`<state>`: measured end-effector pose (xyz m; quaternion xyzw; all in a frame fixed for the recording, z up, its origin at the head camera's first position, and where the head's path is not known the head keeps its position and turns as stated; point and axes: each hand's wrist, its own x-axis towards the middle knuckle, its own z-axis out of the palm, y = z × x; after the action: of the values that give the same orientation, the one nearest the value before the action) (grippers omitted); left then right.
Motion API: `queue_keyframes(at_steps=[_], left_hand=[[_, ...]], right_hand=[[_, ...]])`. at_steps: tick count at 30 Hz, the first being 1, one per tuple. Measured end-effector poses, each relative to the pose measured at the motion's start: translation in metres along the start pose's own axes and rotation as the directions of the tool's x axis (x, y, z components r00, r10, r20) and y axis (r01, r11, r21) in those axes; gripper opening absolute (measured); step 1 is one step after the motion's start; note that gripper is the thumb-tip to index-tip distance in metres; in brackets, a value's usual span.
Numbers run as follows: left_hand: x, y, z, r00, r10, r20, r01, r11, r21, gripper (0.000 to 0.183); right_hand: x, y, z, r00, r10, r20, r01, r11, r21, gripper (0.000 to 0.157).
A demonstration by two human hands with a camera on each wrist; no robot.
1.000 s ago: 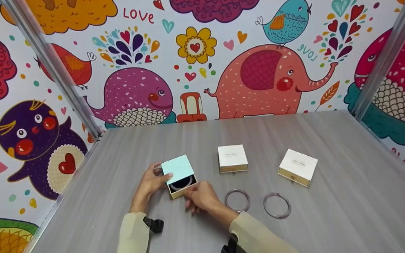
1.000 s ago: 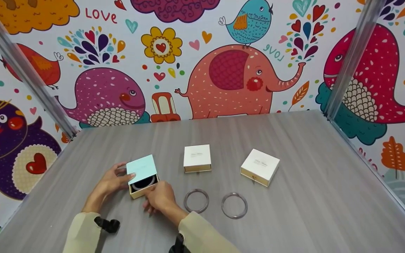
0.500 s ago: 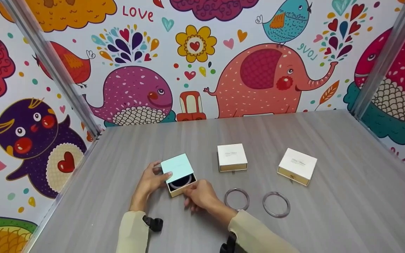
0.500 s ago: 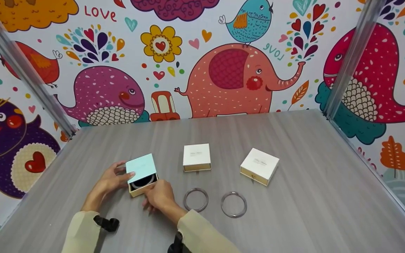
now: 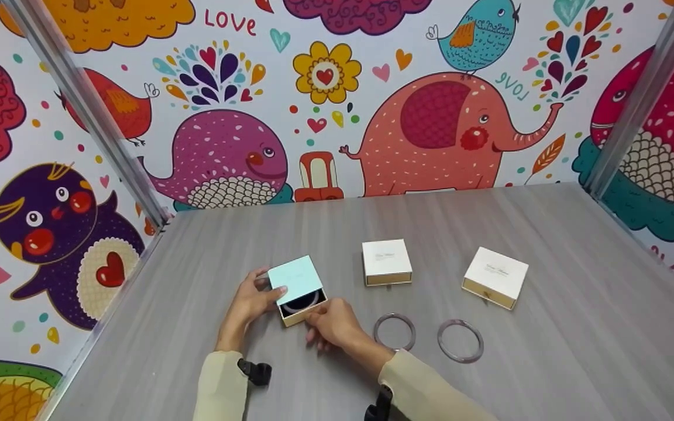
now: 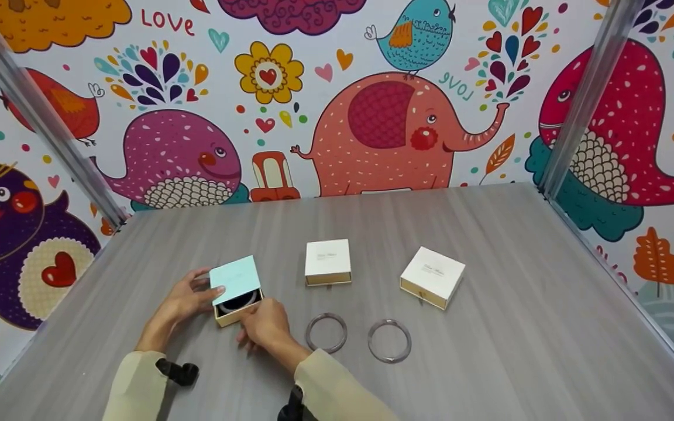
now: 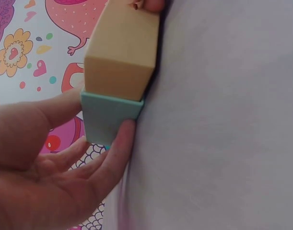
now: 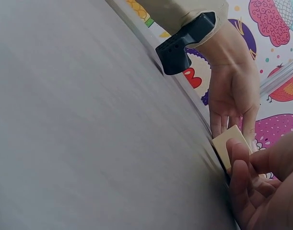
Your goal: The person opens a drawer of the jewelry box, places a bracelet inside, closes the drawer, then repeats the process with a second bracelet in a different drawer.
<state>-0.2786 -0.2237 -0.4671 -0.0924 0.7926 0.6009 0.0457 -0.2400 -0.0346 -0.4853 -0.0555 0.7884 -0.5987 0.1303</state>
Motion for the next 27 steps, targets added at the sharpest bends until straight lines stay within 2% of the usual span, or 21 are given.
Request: queue_keyframes(at_steps=[22,27], left_hand=[[0.0013,-0.0009,-0.0002,1.000,-0.001,-0.013,0.001,1.000,0.026,0.070],[0.0017,-0.0013,-0.0007,1.000,-0.002,-0.006,0.002,1.000,0.013,0.071]], right_hand=[[0.0034,0.0014,0.0031,1.000,-0.011,-0.022,0.011,1.000,0.011,0.016],[0.0023,0.0013,0.0039,0.999,-0.031,-0.023,0.030,0.999,-0.020,0.018]])
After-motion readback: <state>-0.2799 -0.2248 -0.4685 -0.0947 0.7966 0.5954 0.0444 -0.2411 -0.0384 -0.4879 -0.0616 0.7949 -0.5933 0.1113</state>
